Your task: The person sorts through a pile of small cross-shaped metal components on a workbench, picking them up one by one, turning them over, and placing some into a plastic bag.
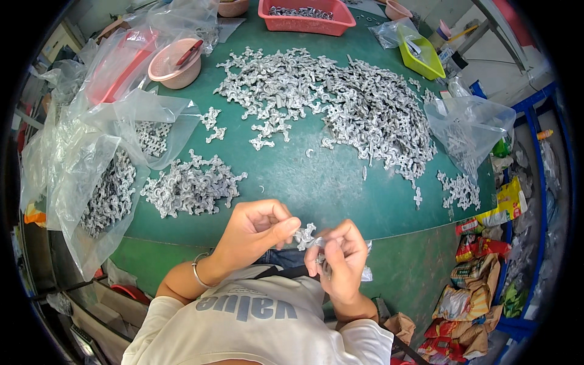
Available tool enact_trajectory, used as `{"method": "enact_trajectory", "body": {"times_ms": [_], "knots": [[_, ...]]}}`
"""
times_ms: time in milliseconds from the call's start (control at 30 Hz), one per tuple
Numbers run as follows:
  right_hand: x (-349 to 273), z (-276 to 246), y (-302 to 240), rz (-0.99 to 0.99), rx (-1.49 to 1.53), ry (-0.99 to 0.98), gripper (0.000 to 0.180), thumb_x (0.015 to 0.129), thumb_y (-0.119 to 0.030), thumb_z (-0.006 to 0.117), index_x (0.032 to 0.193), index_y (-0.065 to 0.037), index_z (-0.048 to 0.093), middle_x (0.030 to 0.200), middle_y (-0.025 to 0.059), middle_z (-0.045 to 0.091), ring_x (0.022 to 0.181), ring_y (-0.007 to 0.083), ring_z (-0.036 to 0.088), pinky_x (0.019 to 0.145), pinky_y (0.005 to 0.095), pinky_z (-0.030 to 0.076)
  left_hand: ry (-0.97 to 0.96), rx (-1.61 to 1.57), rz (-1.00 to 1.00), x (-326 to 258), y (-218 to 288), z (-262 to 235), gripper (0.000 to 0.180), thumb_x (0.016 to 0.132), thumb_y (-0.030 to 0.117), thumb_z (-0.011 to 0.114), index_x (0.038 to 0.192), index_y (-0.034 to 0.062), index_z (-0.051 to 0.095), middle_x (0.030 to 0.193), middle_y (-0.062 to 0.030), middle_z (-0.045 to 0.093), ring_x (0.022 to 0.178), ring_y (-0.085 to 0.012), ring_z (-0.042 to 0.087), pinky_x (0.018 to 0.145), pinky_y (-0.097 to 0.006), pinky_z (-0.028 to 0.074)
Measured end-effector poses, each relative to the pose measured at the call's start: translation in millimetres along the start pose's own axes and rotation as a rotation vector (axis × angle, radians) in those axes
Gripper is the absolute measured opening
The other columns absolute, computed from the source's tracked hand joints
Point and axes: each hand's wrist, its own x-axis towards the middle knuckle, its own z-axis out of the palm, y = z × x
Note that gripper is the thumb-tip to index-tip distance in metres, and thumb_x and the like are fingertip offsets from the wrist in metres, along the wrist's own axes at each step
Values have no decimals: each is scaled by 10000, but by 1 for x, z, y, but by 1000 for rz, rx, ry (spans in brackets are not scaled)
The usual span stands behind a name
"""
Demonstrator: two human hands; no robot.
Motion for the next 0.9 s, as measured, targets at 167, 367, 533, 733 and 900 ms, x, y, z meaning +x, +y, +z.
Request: {"method": "enact_trajectory", "body": {"times_ms": [167, 367, 533, 733, 900], "knots": [[4, -4, 1, 173, 165, 30, 216, 908, -214, 490, 823, -31, 415, 833, 130, 531, 409, 143, 451, 354, 214, 313, -10, 57, -32, 2, 3, -2, 152, 861, 108, 581, 767, -4, 542, 697, 1, 561, 634, -23, 496, 556, -175, 403], [23, -26, 11, 411, 745, 135, 186, 866, -210, 477, 779, -50, 443, 881, 69, 470, 561, 160, 422, 362, 230, 308, -42, 165, -95, 6, -8, -2, 123, 871, 106, 557, 935, 2, 567, 742, -23, 575, 648, -62, 520, 583, -196, 422], [33, -73, 15, 335, 901, 244, 175, 835, -227, 504, 817, -53, 510, 848, 56, 501, 713, 162, 433, 451, 240, 368, 38, 287, 9, 18, -31, -20, 205, 859, 81, 559, 1047, 3, 537, 855, -28, 572, 771, -68, 528, 639, -213, 442], [31, -107, -6, 197, 926, 277, 333, 860, -282, 504, 1085, -36, 509, 972, 100, 541, 905, 239, 489, 800, 370, 436, 407, 910, 392, 67, -59, -55, 488, 788, 71, 609, 1222, 6, 396, 1263, -192, 369, 1186, -309, 364, 973, -395, 316], [35, -109, -16, 178, 928, 216, 425, 868, -310, 485, 1169, -11, 464, 1082, 145, 533, 1029, 302, 470, 956, 444, 343, 604, 1294, 406, 106, -65, -70, 588, 782, 115, 620, 1283, 5, 333, 1392, -256, 176, 1305, -411, 152, 1044, -480, 188]]}}
